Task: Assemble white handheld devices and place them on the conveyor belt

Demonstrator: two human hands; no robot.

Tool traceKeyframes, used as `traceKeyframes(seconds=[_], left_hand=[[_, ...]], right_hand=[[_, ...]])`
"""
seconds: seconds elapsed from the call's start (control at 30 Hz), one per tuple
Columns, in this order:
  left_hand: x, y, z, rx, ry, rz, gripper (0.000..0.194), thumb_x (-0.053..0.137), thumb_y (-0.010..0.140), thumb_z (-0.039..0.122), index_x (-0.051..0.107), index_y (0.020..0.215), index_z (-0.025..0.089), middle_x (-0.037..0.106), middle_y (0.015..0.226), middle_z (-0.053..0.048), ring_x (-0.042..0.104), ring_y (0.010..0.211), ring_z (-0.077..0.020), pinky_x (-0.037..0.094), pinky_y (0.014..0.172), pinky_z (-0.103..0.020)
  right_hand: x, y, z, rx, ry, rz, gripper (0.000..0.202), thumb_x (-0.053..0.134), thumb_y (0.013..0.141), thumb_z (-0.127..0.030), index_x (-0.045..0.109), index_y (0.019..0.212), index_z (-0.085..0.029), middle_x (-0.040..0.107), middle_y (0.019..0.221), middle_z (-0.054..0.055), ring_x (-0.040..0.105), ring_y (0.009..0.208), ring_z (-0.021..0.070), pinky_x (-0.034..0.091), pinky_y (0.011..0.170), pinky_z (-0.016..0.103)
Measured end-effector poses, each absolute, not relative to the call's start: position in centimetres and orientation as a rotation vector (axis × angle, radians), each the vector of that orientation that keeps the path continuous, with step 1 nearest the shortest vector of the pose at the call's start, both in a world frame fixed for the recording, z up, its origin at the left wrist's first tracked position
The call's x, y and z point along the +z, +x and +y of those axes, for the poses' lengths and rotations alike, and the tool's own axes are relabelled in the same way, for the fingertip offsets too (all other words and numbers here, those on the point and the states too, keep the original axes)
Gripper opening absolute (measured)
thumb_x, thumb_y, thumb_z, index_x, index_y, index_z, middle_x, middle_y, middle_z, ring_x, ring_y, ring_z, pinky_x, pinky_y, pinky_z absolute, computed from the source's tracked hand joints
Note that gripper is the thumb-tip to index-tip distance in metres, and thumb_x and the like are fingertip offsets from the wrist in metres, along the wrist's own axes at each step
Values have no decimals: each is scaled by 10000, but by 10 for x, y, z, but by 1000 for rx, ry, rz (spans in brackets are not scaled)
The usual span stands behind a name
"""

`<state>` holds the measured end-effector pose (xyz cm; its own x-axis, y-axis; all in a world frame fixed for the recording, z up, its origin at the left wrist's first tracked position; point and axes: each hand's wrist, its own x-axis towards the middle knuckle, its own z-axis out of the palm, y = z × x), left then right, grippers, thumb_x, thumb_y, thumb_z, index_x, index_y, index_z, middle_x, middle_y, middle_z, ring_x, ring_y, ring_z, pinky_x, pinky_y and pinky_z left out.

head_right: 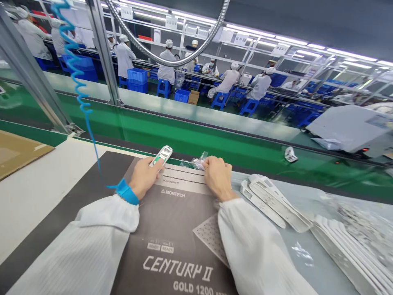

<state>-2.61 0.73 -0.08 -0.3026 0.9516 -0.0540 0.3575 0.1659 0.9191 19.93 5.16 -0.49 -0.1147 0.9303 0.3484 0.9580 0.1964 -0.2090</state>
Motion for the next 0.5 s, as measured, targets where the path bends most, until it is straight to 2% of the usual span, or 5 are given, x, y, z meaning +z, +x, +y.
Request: traceKeyframes(seconds=[0.13,0.23,0.33,0.43,0.5], left_hand=[[-3,-30,9,1221,1114,1643,264,577,853,417,657,789,173,714,778,-67,560,540,-130,397,515,-252],[-2,-28,8,1257,1043,1588,258,591,843,421,659,853,172,725,865,-72,571,562,-126,428,501,-254],[2,-24,6,1269,983,1530,260,603,831,407,656,884,158,726,901,-82,566,562,-118,436,483,-249],[3,-19,5,1245,939,1439,286,626,812,419,651,899,147,731,926,-88,546,552,-102,430,478,-239],[3,-17,4,1216,927,1375,316,645,796,440,645,916,148,734,961,-89,539,554,-94,432,485,-234]], right_hand=[[-10,223,60,-143,-1875,-2057,139,548,901,-318,643,911,-218,657,1068,79,560,1046,271,339,812,396],[2,256,47,-141,-1886,-2025,224,491,925,-384,663,935,-242,665,1050,51,594,988,240,367,805,379],[14,304,30,-149,-2055,-2040,297,408,938,-308,695,974,-237,670,1032,77,609,943,245,395,756,365],[17,342,21,-89,-2054,-2283,371,513,848,-228,670,1181,-275,649,1115,101,579,1046,281,429,781,368],[17,351,19,-34,-1969,-2421,363,572,816,-256,687,1159,-288,648,1122,102,574,1063,284,447,822,375]])
